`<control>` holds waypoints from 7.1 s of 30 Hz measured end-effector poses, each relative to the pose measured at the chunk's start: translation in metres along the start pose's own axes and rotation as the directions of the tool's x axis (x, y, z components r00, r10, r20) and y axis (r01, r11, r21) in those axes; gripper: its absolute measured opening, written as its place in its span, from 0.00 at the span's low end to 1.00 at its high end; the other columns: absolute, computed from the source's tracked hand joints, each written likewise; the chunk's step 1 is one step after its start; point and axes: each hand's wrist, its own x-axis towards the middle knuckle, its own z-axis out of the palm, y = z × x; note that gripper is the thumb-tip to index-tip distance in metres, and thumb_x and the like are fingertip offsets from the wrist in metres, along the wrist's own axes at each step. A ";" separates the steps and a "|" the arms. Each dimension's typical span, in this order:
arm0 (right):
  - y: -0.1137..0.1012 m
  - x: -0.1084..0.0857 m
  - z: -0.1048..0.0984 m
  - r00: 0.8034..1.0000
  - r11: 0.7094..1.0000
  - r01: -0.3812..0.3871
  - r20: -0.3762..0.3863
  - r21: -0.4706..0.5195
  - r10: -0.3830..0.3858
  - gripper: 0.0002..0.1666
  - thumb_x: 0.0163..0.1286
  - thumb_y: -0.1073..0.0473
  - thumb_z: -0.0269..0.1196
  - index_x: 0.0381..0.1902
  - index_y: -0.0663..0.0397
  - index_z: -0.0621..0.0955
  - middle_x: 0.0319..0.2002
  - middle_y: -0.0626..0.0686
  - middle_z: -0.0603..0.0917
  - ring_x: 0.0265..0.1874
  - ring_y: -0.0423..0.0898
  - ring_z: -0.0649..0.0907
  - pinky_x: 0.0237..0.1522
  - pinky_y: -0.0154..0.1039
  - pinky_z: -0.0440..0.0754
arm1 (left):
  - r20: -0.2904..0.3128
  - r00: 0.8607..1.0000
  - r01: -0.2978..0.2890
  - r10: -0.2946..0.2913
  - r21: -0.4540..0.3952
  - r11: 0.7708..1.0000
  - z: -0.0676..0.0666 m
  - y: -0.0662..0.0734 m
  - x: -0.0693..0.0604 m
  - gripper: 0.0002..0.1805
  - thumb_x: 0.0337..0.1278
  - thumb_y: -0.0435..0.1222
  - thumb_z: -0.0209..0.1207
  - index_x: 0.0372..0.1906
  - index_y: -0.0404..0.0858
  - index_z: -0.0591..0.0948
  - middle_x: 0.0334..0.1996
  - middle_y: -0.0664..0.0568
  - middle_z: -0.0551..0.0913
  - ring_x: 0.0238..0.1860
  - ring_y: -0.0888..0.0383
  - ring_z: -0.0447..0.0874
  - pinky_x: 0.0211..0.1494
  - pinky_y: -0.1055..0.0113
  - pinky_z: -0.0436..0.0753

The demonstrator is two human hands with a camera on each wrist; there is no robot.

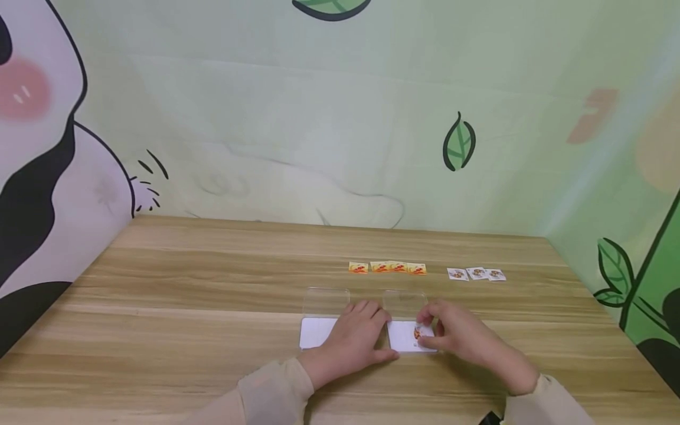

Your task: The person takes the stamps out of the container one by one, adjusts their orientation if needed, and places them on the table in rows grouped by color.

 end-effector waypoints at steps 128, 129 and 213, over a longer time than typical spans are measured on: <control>0.006 0.001 0.008 0.998 0.999 0.008 -0.057 0.050 -0.005 0.06 0.62 0.63 0.65 0.34 0.53 0.77 0.27 0.46 0.73 0.26 0.34 0.69 0.27 0.29 0.70 | 0.000 1.000 0.004 -0.004 0.001 1.000 0.000 0.000 -0.001 0.33 0.48 0.61 0.63 0.53 0.42 0.78 0.52 0.53 0.77 0.59 0.56 0.72 0.66 0.53 0.72; 0.005 0.001 0.007 0.998 0.999 0.009 -0.056 0.051 -0.006 0.06 0.62 0.63 0.64 0.34 0.53 0.77 0.27 0.46 0.73 0.26 0.34 0.69 0.27 0.29 0.70 | 0.001 1.000 0.005 -0.005 0.000 1.000 -0.001 0.001 -0.001 0.33 0.48 0.60 0.63 0.53 0.42 0.78 0.52 0.53 0.77 0.59 0.56 0.72 0.66 0.53 0.72; 0.040 -0.005 -0.047 0.977 0.890 -0.088 -0.137 0.447 0.165 0.11 0.71 0.66 0.55 0.45 0.72 0.72 0.24 0.48 0.74 0.21 0.38 0.73 0.18 0.32 0.71 | -0.008 1.000 0.000 0.000 -0.004 1.000 0.000 -0.001 -0.001 0.32 0.49 0.61 0.63 0.53 0.43 0.77 0.53 0.53 0.76 0.59 0.55 0.72 0.68 0.54 0.71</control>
